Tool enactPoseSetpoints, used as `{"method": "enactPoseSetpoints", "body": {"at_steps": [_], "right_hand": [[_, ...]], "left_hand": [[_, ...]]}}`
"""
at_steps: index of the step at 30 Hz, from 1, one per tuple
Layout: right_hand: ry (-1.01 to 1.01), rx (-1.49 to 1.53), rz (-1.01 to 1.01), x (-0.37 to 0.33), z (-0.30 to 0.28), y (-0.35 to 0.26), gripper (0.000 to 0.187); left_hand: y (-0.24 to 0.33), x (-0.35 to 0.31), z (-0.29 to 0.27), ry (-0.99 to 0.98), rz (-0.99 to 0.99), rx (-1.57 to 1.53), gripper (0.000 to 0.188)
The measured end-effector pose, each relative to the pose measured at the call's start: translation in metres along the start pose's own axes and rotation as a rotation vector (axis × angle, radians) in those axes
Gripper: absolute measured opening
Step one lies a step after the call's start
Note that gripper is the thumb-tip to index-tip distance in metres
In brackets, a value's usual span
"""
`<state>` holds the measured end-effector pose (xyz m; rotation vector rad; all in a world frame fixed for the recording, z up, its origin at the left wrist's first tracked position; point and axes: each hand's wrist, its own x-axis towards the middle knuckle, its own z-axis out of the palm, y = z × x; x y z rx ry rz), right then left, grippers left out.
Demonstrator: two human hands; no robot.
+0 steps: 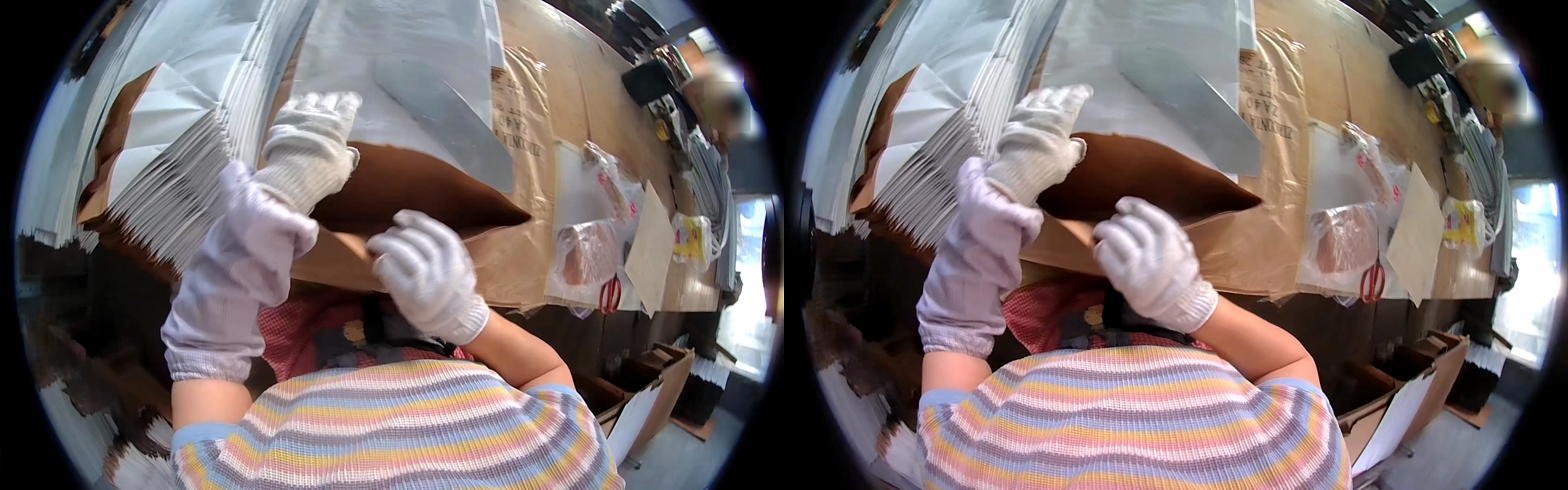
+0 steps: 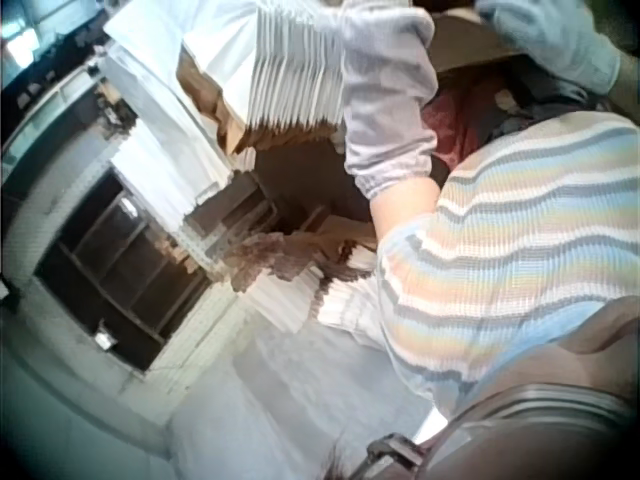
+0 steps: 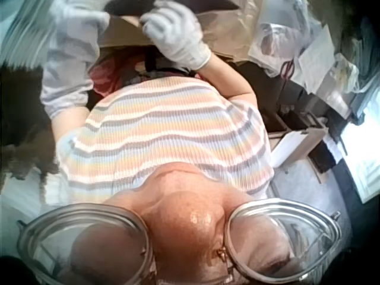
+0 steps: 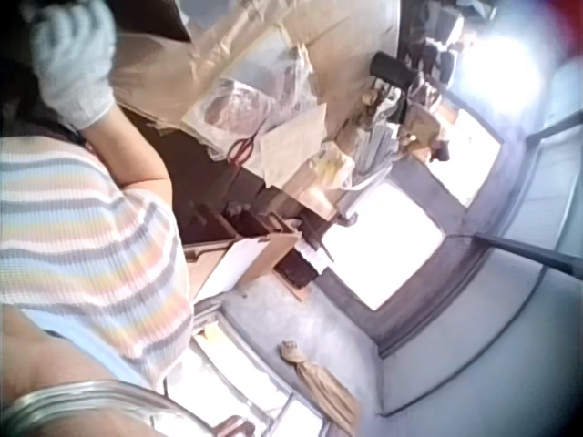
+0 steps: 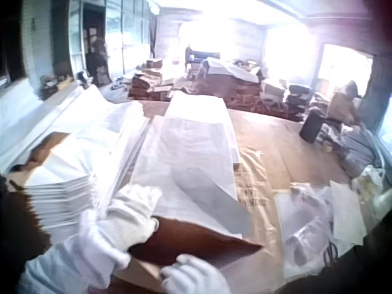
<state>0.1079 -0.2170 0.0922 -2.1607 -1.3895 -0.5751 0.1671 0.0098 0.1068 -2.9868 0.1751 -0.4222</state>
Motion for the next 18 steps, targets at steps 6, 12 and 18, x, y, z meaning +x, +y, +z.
{"method": "enactPoseSetpoints", "body": {"at_steps": [6,12,18], "right_hand": [[0.413,0.591,0.668,-0.093,-0.020,0.053,0.072],[0.389,1.182,0.955,-0.147,0.030,0.088,0.101],[0.350,1.354,0.883,-0.133,0.024,0.108,0.101]], "left_hand": [[0.039,-0.055,0.006,0.138,0.509,0.292,0.028],[0.078,-0.176,0.059,-0.282,0.430,-0.263,0.046],[0.140,-0.045,0.055,-0.472,0.301,-0.236,0.049]]}}
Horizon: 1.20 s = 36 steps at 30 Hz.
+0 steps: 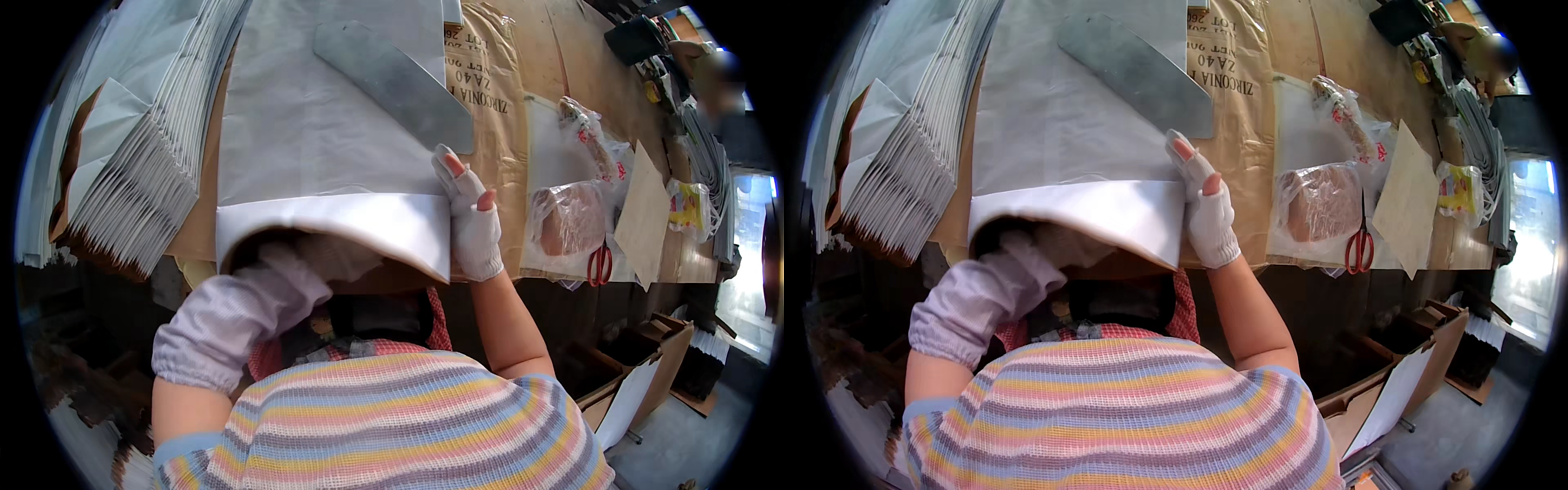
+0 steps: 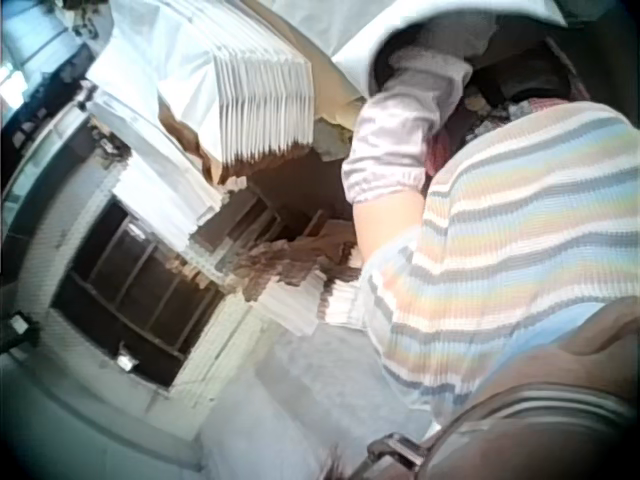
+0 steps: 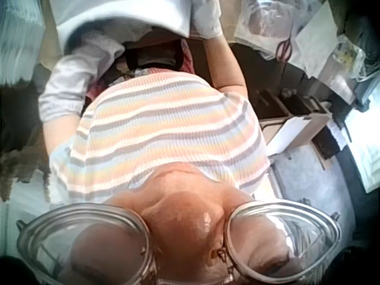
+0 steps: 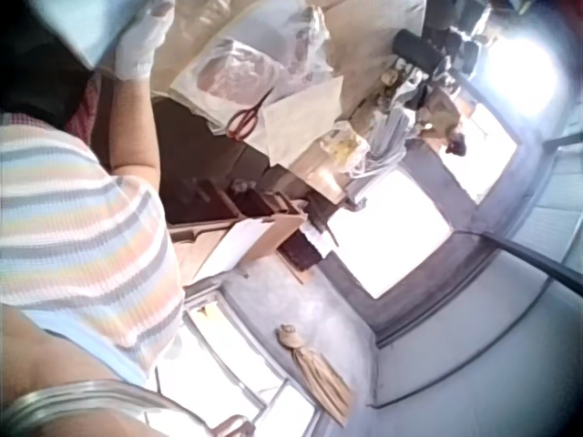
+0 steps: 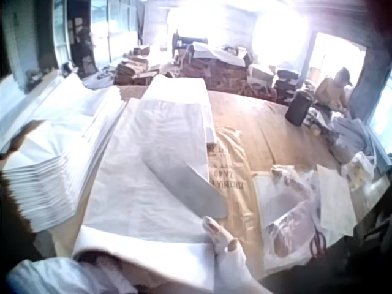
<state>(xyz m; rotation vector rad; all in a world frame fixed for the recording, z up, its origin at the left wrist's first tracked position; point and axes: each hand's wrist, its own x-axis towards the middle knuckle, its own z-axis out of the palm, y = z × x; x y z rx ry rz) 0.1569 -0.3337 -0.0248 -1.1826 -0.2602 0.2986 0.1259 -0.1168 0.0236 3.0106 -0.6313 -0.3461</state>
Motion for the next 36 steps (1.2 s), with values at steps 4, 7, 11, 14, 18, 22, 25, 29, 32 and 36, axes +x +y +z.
{"method": "enactPoseSetpoints", "body": {"at_steps": [4,7,11,14,18,22,25,29,32,36], "right_hand": [[-0.068,-0.139,0.032,0.014,-0.001,-0.006,0.082],[-0.164,-0.616,-0.116,0.019,0.005,-0.013,0.069],[-0.198,-1.318,-0.415,0.021,0.026,-0.001,0.074],[-0.174,-1.425,-0.423,0.022,0.033,0.002,0.073],[-0.136,-1.518,-0.422,0.024,0.043,0.007,0.071],[-0.134,-1.553,-0.437,0.027,0.046,0.012,0.067],[-0.170,-1.569,-0.420,0.028,0.048,0.009,0.065],[-0.233,-1.607,-0.398,0.023,0.043,-0.002,0.065],[-0.263,-1.586,-0.432,0.043,0.068,0.007,0.068],[-0.294,-1.619,-0.478,0.066,0.080,0.018,0.078]], "left_hand": [[0.007,0.045,-0.010,-0.236,-0.207,0.093,0.051],[0.010,0.048,-0.017,-0.485,-0.332,0.110,0.053],[-0.010,0.037,-0.023,-0.728,-0.398,0.032,0.055],[-0.030,0.018,-0.056,-0.538,-0.052,0.530,0.065],[-0.068,0.038,-0.032,-0.318,-0.337,0.338,0.067],[-0.070,0.038,-0.022,-0.169,-0.379,0.198,0.067],[-0.065,0.029,-0.075,-0.455,-0.307,0.066,0.069],[-0.123,-0.086,-0.054,0.265,-0.287,-0.963,0.061],[-0.147,-0.120,0.009,0.592,-0.495,-0.890,0.064],[-0.153,-0.140,0.036,0.603,-0.111,-0.949,0.067]]}}
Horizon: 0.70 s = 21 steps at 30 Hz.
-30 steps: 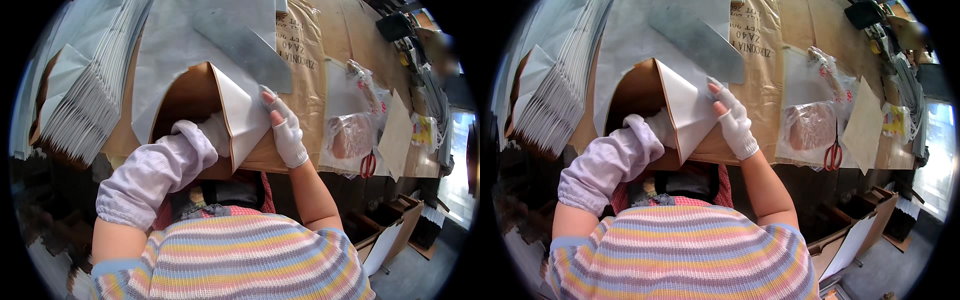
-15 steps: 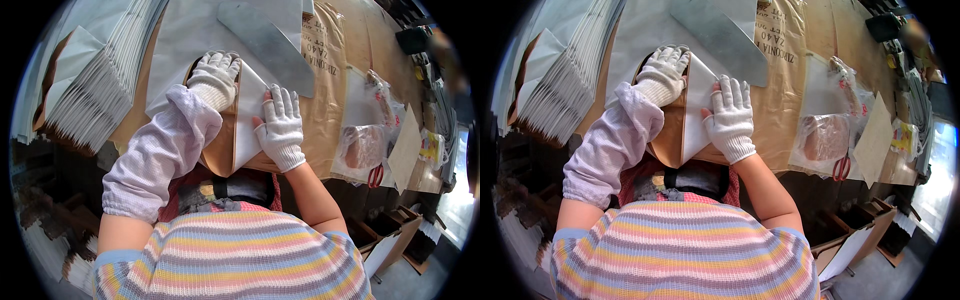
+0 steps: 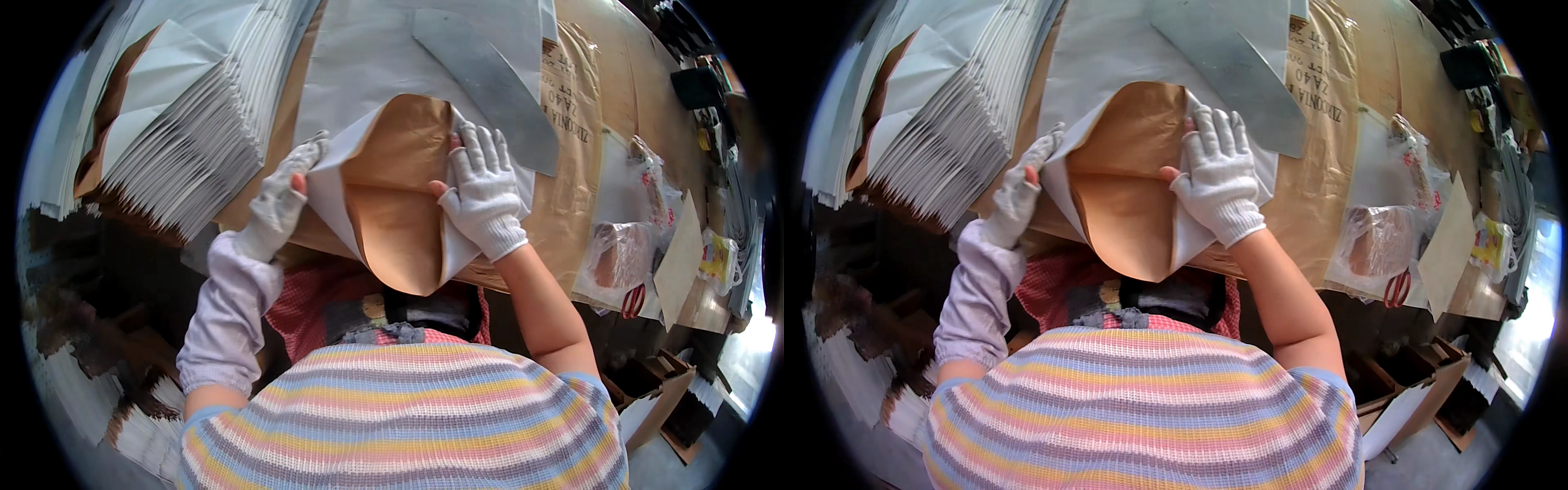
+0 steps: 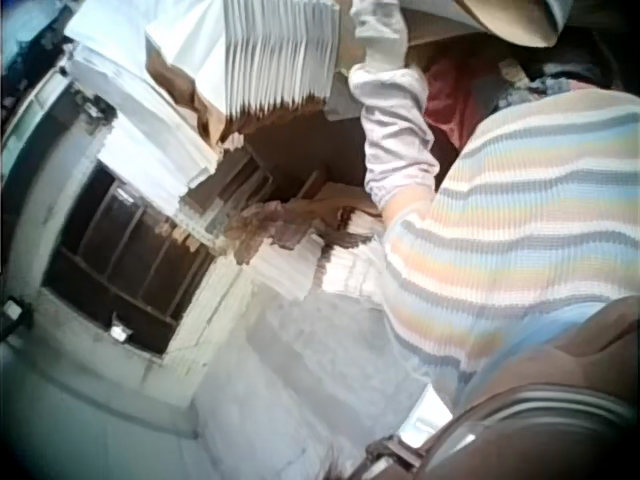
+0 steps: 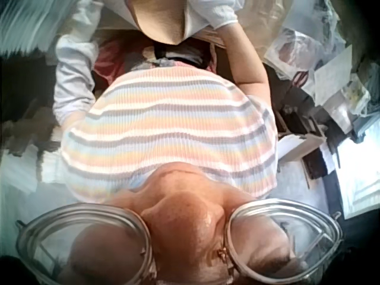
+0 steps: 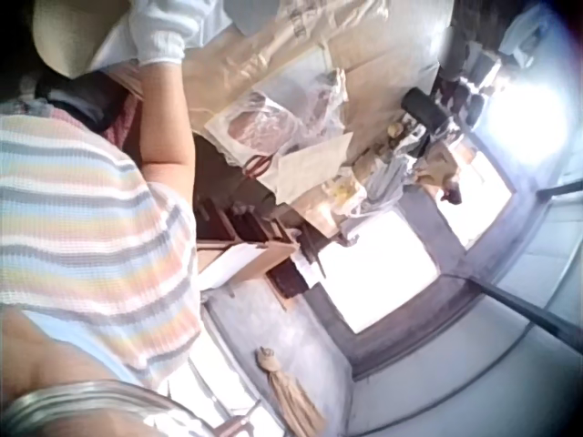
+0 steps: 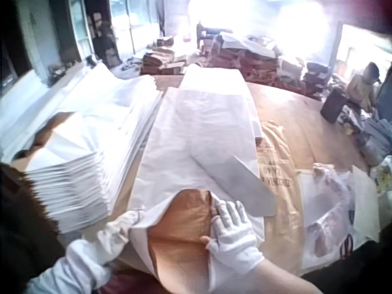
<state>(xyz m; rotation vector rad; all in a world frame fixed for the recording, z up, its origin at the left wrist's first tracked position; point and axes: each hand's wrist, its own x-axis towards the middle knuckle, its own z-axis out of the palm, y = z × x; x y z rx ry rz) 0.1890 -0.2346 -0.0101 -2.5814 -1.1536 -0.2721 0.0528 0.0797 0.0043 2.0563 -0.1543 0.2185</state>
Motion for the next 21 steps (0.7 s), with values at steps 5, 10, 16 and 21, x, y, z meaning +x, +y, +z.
{"method": "enactPoseSetpoints", "body": {"at_steps": [5,10,16,21], "right_hand": [[-0.007,-0.046,-0.016,0.001,0.002,-0.001,0.078],[-0.003,-0.076,-0.018,0.000,0.004,-0.001,0.079],[-0.069,-0.106,0.002,0.000,0.001,-0.003,0.073],[0.184,0.761,0.195,0.001,0.017,0.038,0.051]], "left_hand": [[-0.004,-0.003,0.010,-0.059,0.164,0.436,0.066],[-0.003,-0.009,0.015,-0.136,0.135,0.631,0.076],[0.005,-0.008,0.023,-0.278,0.020,0.838,0.085],[0.026,0.001,0.037,-0.378,-0.159,0.930,0.097]]}}
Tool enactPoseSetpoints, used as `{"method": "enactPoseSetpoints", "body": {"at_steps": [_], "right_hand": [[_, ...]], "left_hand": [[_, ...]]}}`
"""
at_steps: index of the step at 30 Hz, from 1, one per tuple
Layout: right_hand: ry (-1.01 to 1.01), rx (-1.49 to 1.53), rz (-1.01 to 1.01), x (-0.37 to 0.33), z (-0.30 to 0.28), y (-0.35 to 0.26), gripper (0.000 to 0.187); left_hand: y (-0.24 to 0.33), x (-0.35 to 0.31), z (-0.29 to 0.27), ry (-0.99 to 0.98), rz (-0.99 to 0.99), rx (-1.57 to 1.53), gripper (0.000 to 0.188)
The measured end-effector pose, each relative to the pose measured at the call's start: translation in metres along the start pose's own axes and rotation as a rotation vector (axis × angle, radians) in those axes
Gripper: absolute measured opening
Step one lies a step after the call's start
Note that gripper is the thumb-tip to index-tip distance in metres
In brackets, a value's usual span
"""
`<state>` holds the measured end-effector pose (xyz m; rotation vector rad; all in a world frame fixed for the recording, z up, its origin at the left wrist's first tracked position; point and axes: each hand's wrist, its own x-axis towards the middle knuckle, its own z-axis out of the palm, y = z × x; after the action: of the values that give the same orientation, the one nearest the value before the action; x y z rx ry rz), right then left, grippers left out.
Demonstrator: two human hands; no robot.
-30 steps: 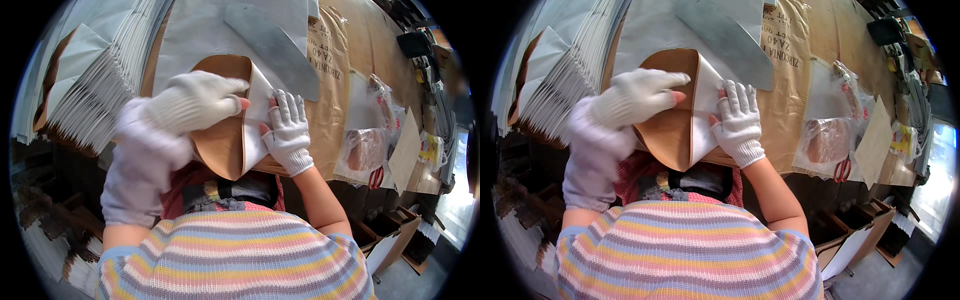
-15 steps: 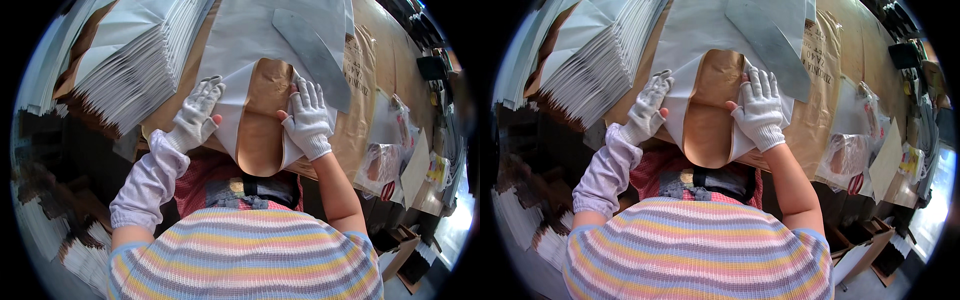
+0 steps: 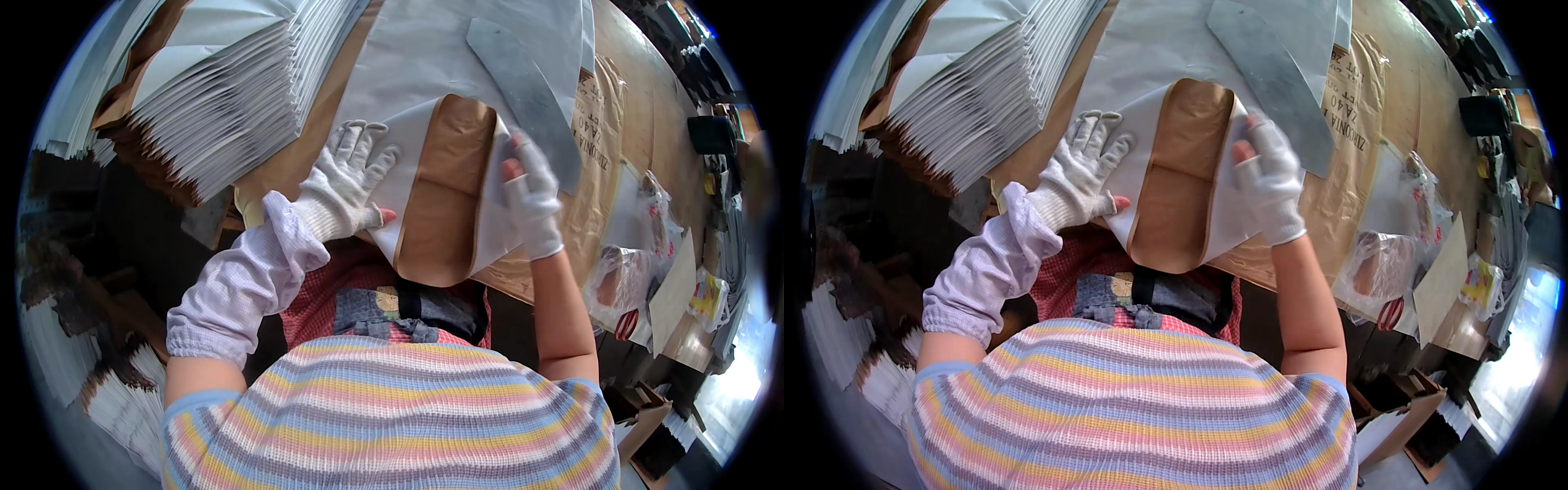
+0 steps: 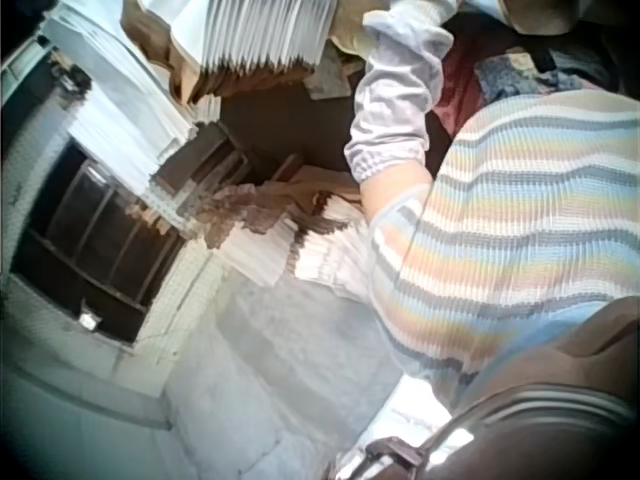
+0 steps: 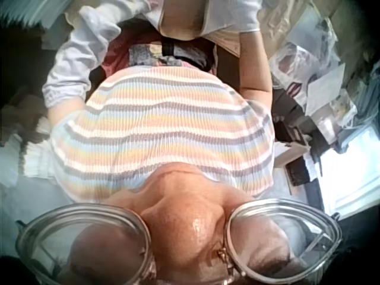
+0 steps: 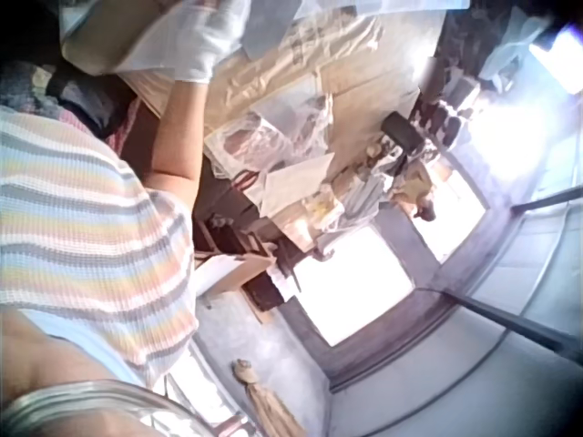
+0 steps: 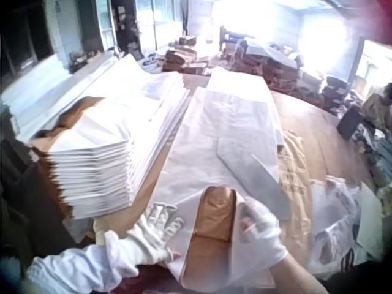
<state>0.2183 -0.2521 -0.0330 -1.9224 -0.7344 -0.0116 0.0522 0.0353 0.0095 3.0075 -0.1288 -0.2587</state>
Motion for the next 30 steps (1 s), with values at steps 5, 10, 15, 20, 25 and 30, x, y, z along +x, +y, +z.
{"method": "enactPoseSetpoints", "body": {"at_steps": [5,10,15,20,25,30], "right_hand": [[-0.099,-1.095,0.346,0.074,-0.054,0.024,0.088],[-0.036,-0.879,0.473,0.090,-0.057,0.004,0.059],[0.180,-0.385,0.178,0.070,-0.069,-0.041,0.010],[-0.250,-0.111,0.401,-0.003,-0.034,-0.065,0.018],[-0.240,-0.323,0.133,0.000,-0.022,-0.042,0.007],[-0.264,-0.329,0.095,0.010,-0.010,-0.046,0.007]], "left_hand": [[0.006,0.014,-0.008,-0.009,0.034,-0.012,0.114],[0.020,0.069,-0.019,-0.038,0.158,-0.064,0.098],[0.021,0.059,-0.005,0.409,0.147,-0.140,0.091],[-0.001,-0.021,0.020,0.285,-0.230,-0.185,0.076],[-0.019,-0.061,0.011,0.304,-0.449,0.146,0.083],[0.010,-0.051,0.028,0.491,0.058,-0.208,0.070]]}}
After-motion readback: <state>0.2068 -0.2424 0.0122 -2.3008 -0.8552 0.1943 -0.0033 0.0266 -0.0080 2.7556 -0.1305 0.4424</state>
